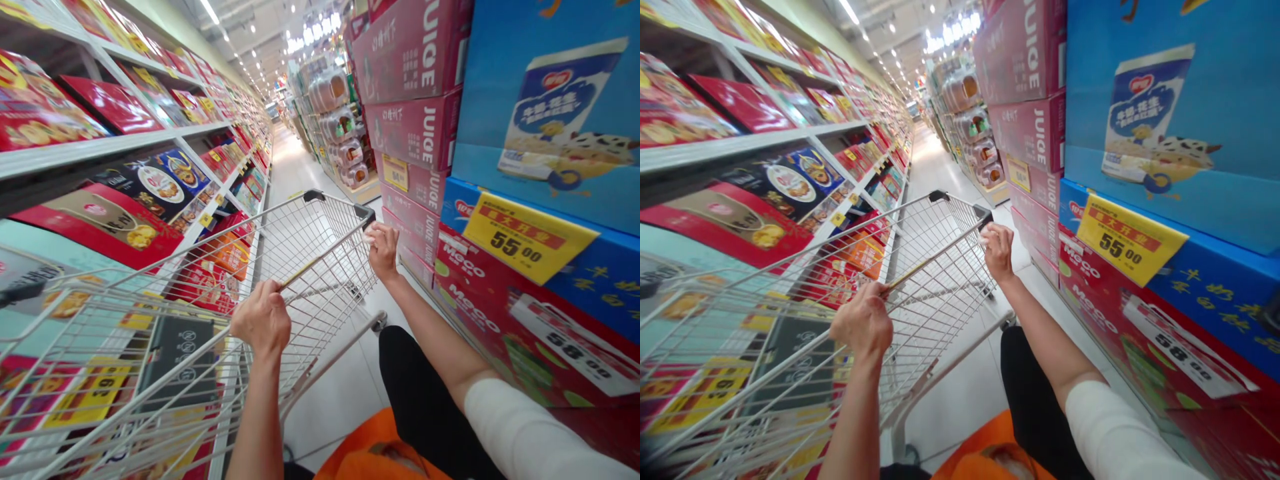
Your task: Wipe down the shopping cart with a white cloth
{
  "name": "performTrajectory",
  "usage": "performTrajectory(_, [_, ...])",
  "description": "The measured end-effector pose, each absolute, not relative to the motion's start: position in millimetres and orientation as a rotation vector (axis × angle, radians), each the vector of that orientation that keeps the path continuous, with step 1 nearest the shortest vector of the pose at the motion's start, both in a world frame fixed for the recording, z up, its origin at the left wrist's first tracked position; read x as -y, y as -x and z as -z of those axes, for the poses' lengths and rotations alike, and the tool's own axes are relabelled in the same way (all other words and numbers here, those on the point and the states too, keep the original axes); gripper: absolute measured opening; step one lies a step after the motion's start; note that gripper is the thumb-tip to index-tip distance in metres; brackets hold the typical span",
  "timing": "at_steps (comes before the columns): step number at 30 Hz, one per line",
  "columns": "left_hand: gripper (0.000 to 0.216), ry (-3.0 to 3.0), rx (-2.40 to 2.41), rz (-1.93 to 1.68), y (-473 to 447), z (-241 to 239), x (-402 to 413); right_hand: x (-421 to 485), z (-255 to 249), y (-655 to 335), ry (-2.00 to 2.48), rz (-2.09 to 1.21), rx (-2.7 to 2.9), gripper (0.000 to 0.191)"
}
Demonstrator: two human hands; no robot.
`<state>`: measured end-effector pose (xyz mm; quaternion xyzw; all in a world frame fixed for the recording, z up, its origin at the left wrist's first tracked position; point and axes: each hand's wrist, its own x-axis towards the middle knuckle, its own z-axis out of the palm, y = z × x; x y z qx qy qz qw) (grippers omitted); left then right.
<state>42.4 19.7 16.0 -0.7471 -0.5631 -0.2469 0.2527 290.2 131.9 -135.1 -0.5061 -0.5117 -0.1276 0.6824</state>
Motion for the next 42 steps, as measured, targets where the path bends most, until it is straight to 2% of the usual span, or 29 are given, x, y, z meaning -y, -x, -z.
performTrajectory(9, [0.069,2.009,1.507,0.664,-43.3,-16.3,-18.9,-145.3,153.5,-315.7,1.241,0.026,0.875,0.019])
performTrajectory(13, [0.071,1.979,1.508,0.711,-45.2,-13.7,-21.0,-129.3,146.9,-284.4,1.198,0.100,0.901,0.025])
performTrajectory(18, [0.070,1.988,1.507,0.732,-45.3,-12.7,-21.2,-117.2,150.8,-254.5,1.019,0.226,1.230,0.020])
performTrajectory(24, [0.066,2.007,1.554,0.696,-44.3,-13.5,-18.6,-131.1,155.4,-277.9,1.186,0.254,0.968,0.025])
performTrajectory(29, [0.069,2.000,1.525,0.723,-45.3,-11.5,-18.6,-120.4,153.9,-267.5,1.059,0.272,1.329,0.018])
performTrajectory(33, [0.073,2.018,1.539,0.765,-48.1,-9.7,-17.0,-113.0,145.8,-249.4,1.170,0.245,0.953,0.025])
performTrajectory(38, [0.074,2.002,1.591,0.830,-50.8,-7.2,-12.4,-98.9,144.4,-220.9,0.949,0.217,1.329,0.020])
performTrajectory(42, [0.072,2.048,1.557,0.869,-51.9,1.9,-3.0,-101.6,144.4,-221.9,1.064,0.230,1.042,0.023])
